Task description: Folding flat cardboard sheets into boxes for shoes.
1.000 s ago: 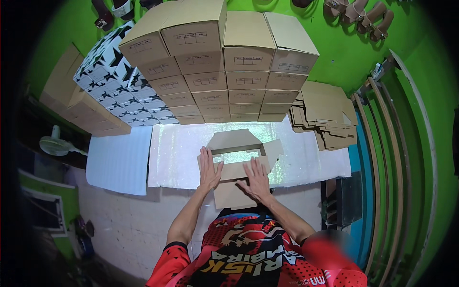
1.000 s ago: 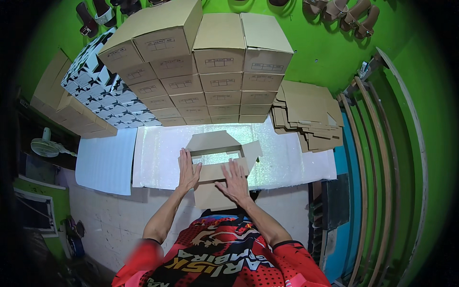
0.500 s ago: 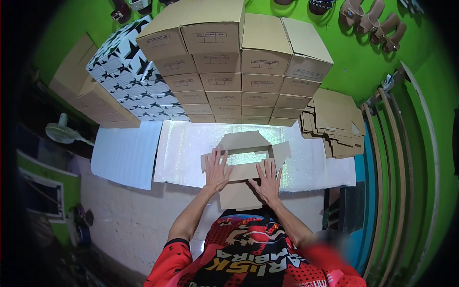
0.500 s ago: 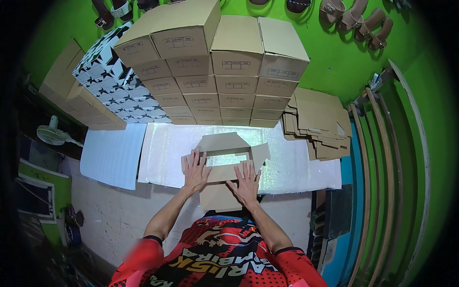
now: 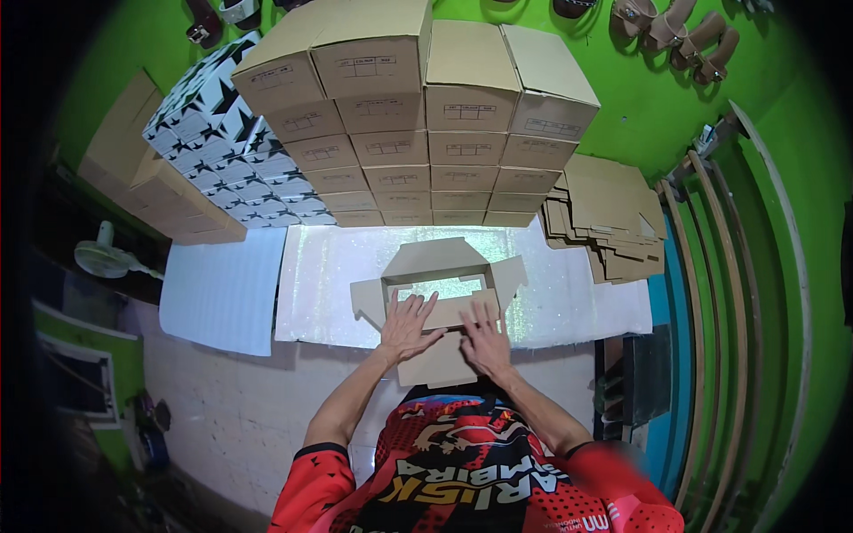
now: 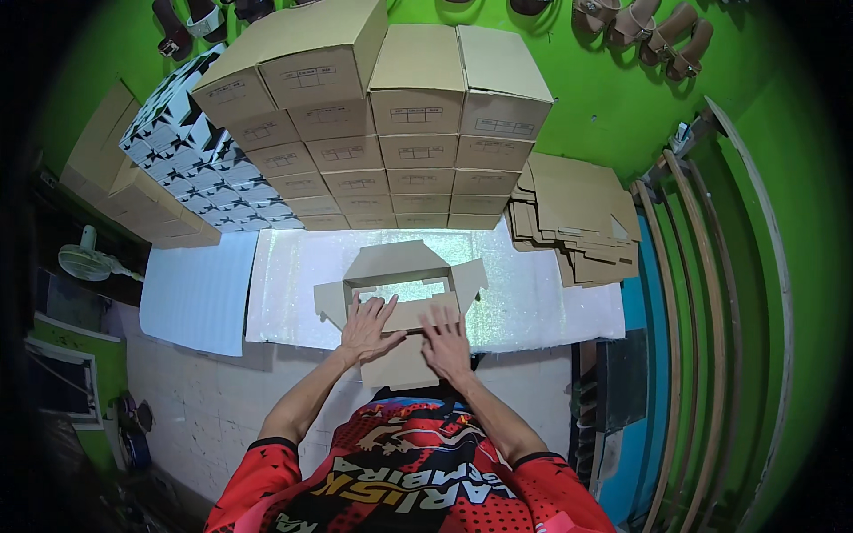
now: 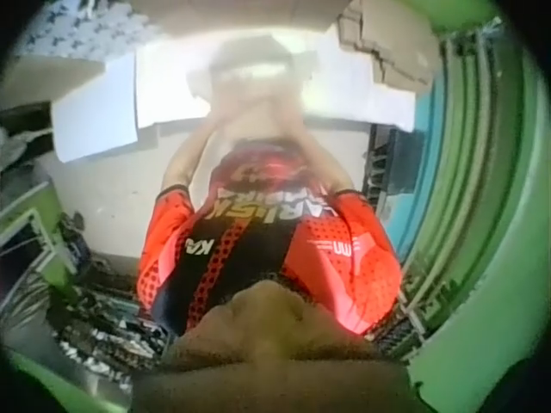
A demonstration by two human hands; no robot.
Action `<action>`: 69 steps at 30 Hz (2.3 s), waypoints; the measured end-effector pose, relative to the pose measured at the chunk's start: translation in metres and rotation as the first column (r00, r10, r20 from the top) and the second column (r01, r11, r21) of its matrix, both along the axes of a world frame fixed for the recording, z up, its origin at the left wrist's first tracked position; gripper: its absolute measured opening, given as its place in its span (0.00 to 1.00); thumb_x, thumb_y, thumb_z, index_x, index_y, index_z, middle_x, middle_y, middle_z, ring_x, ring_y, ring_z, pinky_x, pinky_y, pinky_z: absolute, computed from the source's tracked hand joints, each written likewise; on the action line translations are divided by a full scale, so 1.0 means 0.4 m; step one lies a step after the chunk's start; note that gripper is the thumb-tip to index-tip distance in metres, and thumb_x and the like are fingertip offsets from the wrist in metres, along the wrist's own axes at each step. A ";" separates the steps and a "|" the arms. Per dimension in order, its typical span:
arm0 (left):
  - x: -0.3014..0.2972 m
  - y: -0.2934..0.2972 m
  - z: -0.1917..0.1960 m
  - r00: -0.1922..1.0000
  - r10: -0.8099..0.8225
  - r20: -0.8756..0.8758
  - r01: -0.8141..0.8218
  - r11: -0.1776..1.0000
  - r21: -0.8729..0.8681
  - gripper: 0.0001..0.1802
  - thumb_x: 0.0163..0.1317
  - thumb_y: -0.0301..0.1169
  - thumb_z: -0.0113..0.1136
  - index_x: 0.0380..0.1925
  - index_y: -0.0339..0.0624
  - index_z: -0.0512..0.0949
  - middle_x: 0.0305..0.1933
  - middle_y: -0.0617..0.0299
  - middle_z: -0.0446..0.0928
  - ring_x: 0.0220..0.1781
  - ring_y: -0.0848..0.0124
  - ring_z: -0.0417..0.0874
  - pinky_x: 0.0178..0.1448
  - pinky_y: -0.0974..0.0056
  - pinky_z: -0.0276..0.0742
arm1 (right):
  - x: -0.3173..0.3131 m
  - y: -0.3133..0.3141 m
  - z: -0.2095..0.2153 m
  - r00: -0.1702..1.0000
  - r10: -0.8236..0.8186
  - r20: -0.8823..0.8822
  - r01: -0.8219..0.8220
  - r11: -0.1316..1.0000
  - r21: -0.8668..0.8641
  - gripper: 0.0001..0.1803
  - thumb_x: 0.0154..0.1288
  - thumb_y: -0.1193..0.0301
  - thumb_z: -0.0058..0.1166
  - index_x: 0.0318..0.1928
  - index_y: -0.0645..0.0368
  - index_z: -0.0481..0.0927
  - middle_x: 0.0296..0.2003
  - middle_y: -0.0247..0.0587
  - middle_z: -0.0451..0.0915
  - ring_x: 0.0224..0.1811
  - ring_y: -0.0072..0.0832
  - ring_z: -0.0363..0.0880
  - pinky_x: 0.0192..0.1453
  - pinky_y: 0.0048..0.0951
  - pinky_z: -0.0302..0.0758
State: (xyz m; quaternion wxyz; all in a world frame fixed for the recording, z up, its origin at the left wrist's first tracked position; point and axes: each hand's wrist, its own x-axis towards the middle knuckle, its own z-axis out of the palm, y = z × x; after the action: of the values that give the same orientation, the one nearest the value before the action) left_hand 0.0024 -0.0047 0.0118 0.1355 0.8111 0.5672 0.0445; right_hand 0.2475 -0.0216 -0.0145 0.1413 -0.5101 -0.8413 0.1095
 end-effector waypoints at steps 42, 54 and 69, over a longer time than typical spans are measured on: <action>0.057 0.004 0.002 1.000 -0.006 -0.006 0.006 0.996 0.091 0.47 0.76 0.66 0.40 0.83 0.47 0.54 0.82 0.50 0.63 0.87 0.57 0.53 0.86 0.28 0.25 | 0.019 0.125 0.062 1.000 0.031 0.002 -0.031 0.999 -0.041 0.49 0.75 0.33 0.44 0.81 0.56 0.63 0.84 0.42 0.55 0.87 0.49 0.47 0.87 0.64 0.39; 0.053 0.000 0.001 1.000 -0.021 -0.004 0.021 0.997 0.080 0.49 0.74 0.67 0.44 0.83 0.45 0.54 0.84 0.51 0.59 0.89 0.57 0.49 0.87 0.30 0.29 | 0.007 0.130 0.079 0.998 0.039 0.045 -0.037 0.998 -0.046 0.50 0.72 0.31 0.45 0.81 0.51 0.64 0.84 0.48 0.53 0.87 0.52 0.44 0.87 0.62 0.38; 0.032 -0.021 0.006 0.994 -0.022 0.105 0.000 0.979 0.205 0.38 0.76 0.42 0.51 0.81 0.40 0.56 0.87 0.54 0.53 0.89 0.59 0.50 0.88 0.36 0.35 | -0.009 0.129 0.045 1.000 -0.029 -0.006 0.029 0.999 -0.014 0.55 0.71 0.33 0.50 0.81 0.66 0.59 0.83 0.53 0.53 0.87 0.51 0.46 0.88 0.57 0.41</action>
State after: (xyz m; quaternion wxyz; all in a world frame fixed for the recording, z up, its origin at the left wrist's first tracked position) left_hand 0.0153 -0.0131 0.0142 0.0817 0.8204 0.5470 0.1451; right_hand 0.2439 0.0302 0.0036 0.1419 -0.5228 -0.8327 0.1148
